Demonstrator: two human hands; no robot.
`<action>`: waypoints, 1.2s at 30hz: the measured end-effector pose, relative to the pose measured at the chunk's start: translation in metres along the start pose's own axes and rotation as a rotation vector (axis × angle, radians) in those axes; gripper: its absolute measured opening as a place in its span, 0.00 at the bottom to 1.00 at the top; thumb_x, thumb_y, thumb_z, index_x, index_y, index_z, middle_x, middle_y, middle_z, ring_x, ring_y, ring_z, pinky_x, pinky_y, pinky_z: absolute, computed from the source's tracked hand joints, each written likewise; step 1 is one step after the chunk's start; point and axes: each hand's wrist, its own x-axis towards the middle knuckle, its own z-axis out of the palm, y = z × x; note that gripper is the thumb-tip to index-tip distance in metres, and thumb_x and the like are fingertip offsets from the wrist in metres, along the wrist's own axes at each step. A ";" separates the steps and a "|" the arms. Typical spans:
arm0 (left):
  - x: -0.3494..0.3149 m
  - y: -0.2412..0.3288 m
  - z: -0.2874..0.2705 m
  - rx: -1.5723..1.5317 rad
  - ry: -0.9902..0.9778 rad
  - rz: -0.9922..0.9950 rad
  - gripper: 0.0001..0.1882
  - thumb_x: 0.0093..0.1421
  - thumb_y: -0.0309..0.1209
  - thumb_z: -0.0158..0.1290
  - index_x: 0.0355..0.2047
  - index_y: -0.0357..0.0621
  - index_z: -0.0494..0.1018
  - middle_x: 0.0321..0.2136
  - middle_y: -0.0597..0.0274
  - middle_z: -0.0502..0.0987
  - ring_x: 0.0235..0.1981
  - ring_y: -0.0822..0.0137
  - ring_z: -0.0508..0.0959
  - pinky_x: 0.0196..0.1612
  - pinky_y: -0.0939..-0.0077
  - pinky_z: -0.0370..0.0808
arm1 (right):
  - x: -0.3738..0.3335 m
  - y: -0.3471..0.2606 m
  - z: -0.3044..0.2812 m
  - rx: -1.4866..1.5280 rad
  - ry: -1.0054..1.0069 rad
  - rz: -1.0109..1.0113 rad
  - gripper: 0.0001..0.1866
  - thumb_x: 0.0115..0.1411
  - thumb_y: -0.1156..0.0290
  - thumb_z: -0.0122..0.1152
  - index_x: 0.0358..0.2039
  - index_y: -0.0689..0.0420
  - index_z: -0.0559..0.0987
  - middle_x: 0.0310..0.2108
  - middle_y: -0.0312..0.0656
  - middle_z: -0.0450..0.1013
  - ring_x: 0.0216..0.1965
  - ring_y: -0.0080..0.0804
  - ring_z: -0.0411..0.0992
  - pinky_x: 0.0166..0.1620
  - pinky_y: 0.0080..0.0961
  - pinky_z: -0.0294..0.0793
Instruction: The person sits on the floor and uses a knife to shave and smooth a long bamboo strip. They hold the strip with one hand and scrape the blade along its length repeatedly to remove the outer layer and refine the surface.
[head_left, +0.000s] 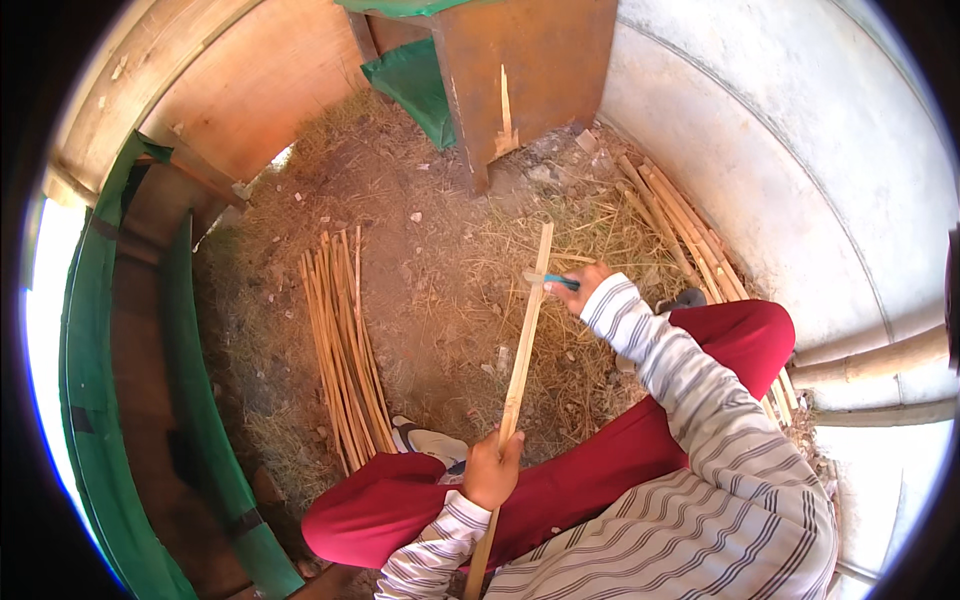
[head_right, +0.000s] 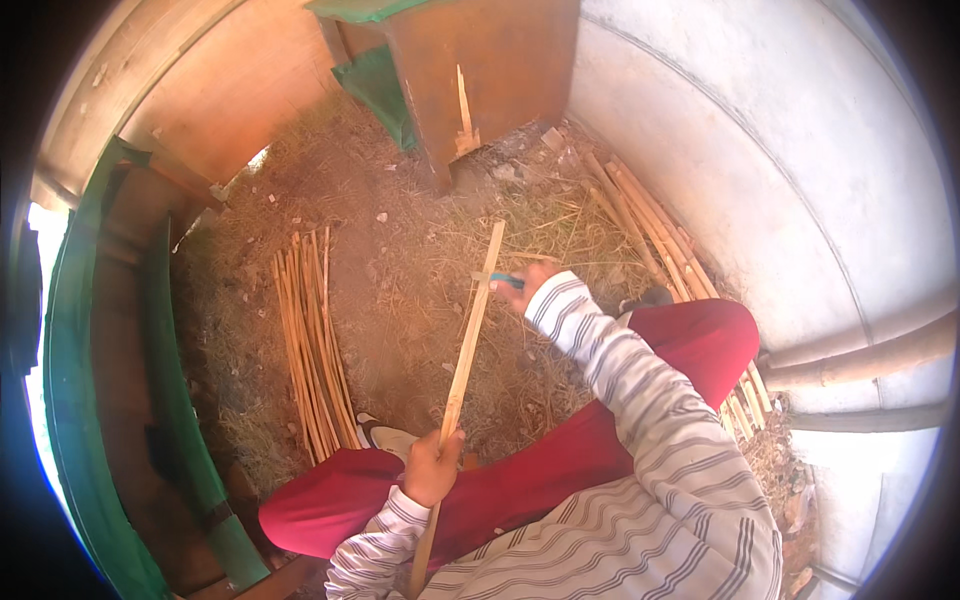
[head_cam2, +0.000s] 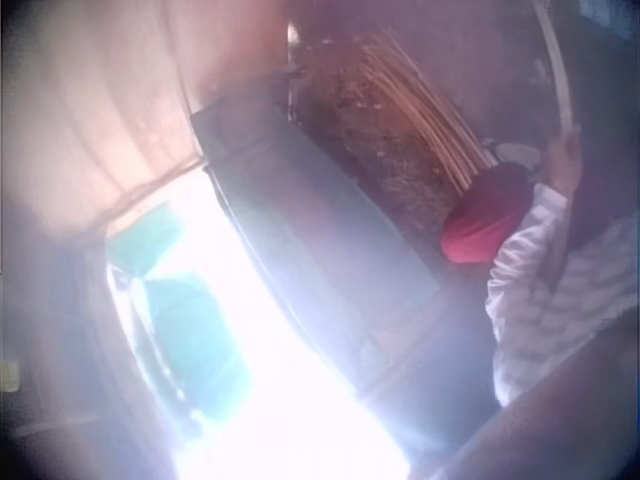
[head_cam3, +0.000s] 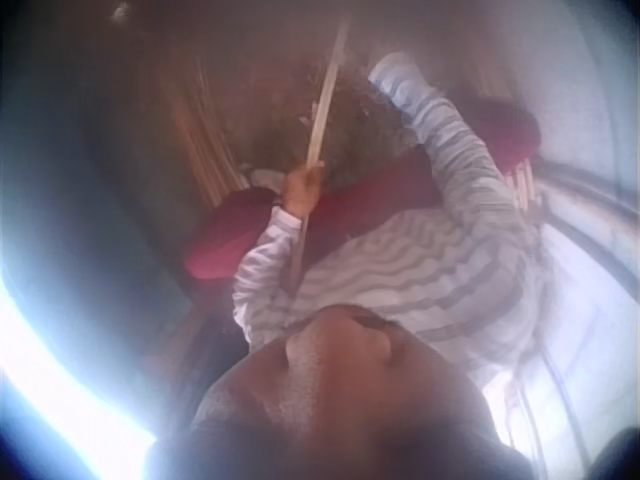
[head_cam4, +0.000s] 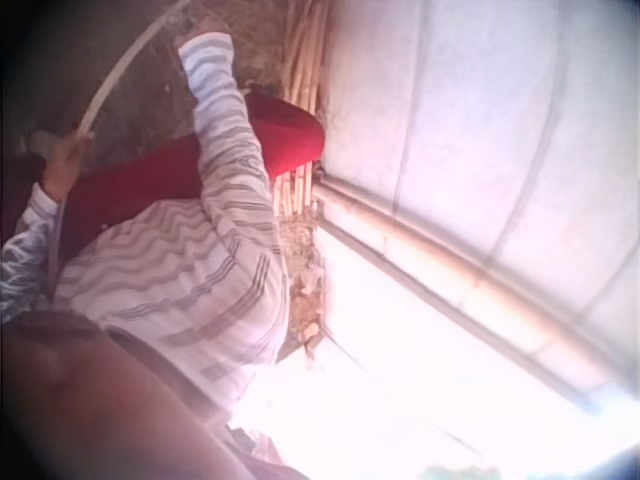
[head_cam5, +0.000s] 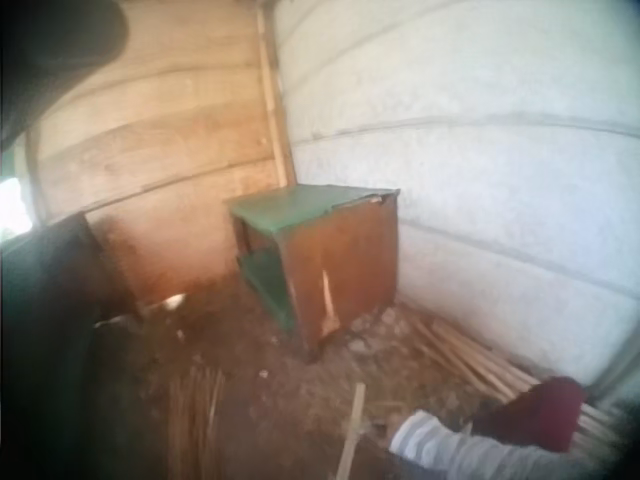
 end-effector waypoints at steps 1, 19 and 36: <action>-0.002 -0.004 0.002 0.021 -0.012 -0.004 0.19 0.63 0.40 0.52 0.23 0.34 0.71 0.16 0.43 0.73 0.22 0.42 0.76 0.25 0.53 0.70 | 0.009 0.008 0.004 0.000 -0.005 0.063 0.34 0.60 0.36 0.47 0.50 0.53 0.79 0.33 0.53 0.79 0.41 0.46 0.77 0.50 0.41 0.76; 0.010 -0.034 0.005 0.024 -0.243 -0.313 0.26 0.64 0.47 0.47 0.29 0.31 0.74 0.20 0.39 0.73 0.25 0.42 0.75 0.31 0.57 0.69 | 0.076 0.052 0.022 -0.122 0.050 0.369 0.35 0.59 0.36 0.50 0.49 0.55 0.80 0.35 0.50 0.79 0.39 0.42 0.78 0.48 0.39 0.77; -0.027 -0.040 -0.014 0.008 -0.124 -0.035 0.23 0.66 0.45 0.49 0.21 0.41 0.68 0.12 0.65 0.66 0.11 0.74 0.67 0.15 0.73 0.63 | 0.091 0.126 -0.009 0.071 0.060 0.402 0.36 0.62 0.38 0.47 0.44 0.62 0.80 0.41 0.57 0.77 0.45 0.48 0.76 0.50 0.42 0.74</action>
